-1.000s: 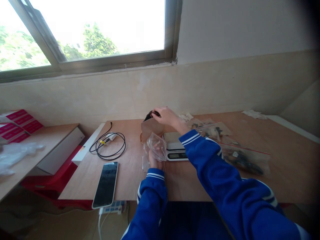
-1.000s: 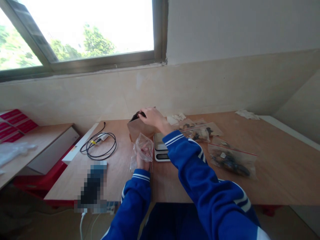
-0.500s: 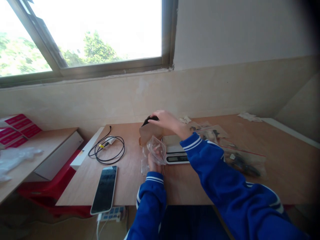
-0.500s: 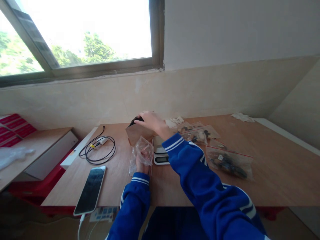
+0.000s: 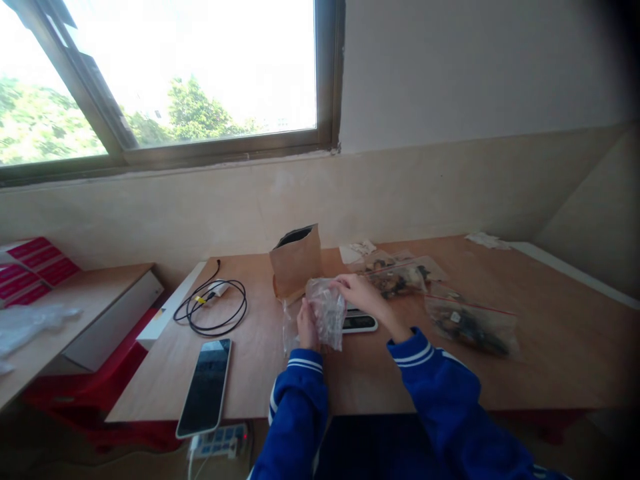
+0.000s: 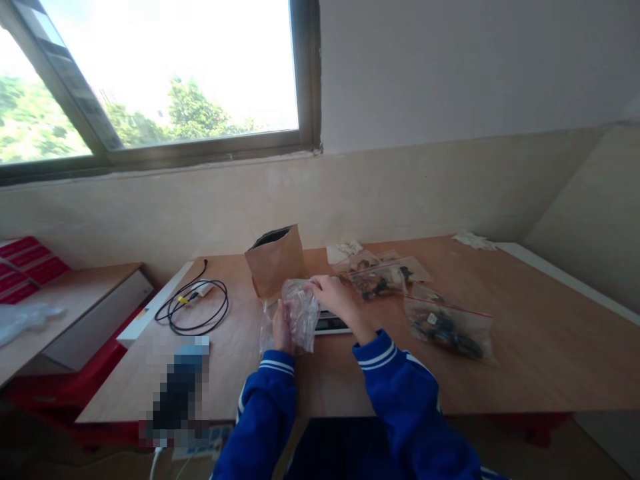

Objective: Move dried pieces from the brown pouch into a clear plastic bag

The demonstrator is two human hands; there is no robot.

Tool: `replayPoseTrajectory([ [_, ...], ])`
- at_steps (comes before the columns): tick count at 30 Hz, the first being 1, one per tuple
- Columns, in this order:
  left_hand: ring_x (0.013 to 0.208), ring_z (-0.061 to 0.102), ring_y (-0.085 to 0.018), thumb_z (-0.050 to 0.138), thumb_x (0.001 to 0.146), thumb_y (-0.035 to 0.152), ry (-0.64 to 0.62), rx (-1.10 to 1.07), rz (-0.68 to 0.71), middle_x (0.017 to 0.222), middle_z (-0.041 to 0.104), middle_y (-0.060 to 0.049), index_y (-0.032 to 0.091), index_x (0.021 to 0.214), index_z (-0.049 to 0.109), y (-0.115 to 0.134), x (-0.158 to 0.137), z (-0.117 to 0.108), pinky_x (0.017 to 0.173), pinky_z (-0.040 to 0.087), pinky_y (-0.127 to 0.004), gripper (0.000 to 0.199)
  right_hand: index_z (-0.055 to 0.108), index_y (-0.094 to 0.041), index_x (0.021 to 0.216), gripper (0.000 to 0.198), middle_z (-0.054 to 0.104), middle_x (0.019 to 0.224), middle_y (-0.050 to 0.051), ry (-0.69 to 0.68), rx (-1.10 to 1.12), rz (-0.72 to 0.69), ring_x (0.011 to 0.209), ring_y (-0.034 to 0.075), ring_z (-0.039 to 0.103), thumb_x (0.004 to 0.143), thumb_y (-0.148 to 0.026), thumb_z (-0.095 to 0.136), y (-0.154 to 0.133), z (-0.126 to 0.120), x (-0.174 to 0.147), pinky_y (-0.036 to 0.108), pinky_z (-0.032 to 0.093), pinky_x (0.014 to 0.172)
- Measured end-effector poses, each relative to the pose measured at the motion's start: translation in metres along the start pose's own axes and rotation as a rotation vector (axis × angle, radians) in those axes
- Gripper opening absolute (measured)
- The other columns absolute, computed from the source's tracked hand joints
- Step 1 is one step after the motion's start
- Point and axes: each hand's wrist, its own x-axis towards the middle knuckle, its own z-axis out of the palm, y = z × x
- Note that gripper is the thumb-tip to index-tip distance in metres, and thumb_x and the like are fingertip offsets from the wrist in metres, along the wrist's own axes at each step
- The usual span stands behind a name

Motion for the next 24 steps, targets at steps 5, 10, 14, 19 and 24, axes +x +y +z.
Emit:
replayPoseTrajectory([
  [5, 0.068, 0.056, -0.011, 0.068, 0.071, 0.053, -0.093, 0.236, 0.245, 0.073, 0.064, 0.000, 0.015, 0.079, 0.069, 0.020, -0.007, -0.005, 0.064, 0.044, -0.021, 0.039, 0.066, -0.017, 0.086, 0.037, 0.068, 0.071, 0.004, 0.122, 0.361, 0.009, 0.061, 0.018, 0.061, 0.088, -0.048, 0.046, 0.016, -0.002, -0.007, 0.026, 0.044, 0.055],
  [10, 0.046, 0.039, -0.006, 0.058, 0.076, 0.060, 0.062, 0.347, 0.272, 0.057, 0.048, 0.006, 0.013, 0.090, 0.066, 0.034, -0.013, -0.021, 0.045, 0.030, -0.019, 0.049, 0.055, -0.022, 0.102, 0.036, 0.068, 0.080, 0.003, -0.020, 0.734, 0.224, 0.056, 0.015, 0.061, 0.084, -0.053, 0.053, 0.008, 0.044, -0.032, 0.024, 0.044, 0.042],
  [14, 0.040, 0.034, -0.006, 0.056, 0.075, 0.061, 0.118, 0.476, 0.158, 0.055, 0.045, 0.006, 0.012, 0.088, 0.063, 0.034, -0.010, -0.044, 0.041, 0.027, -0.020, 0.052, 0.049, -0.022, 0.104, 0.033, 0.063, 0.074, -0.002, -0.056, 0.797, 0.235, 0.047, 0.011, 0.054, 0.077, -0.032, 0.065, 0.010, 0.083, -0.043, 0.022, 0.042, 0.041],
  [19, 0.083, 0.059, -0.023, 0.061, 0.075, 0.031, 0.420, 0.948, 0.404, 0.087, 0.061, -0.010, 0.011, 0.100, 0.060, 0.054, -0.017, -0.052, 0.074, 0.047, -0.038, 0.032, 0.051, -0.020, 0.098, 0.024, 0.062, 0.071, -0.002, 0.036, 0.634, 0.249, 0.059, 0.015, 0.059, 0.075, -0.019, 0.059, 0.012, 0.107, -0.036, 0.026, 0.047, 0.056],
  [24, 0.080, 0.060, -0.018, 0.040, 0.082, 0.013, -0.056, 1.071, 0.819, 0.084, 0.063, -0.007, 0.018, 0.084, 0.060, 0.109, -0.082, 0.013, 0.074, 0.050, -0.033, 0.020, 0.053, -0.021, 0.105, 0.029, 0.062, 0.078, 0.003, 0.230, 0.349, 0.085, 0.076, 0.023, 0.062, 0.077, -0.024, 0.060, -0.002, 0.114, -0.032, 0.035, 0.049, 0.070],
])
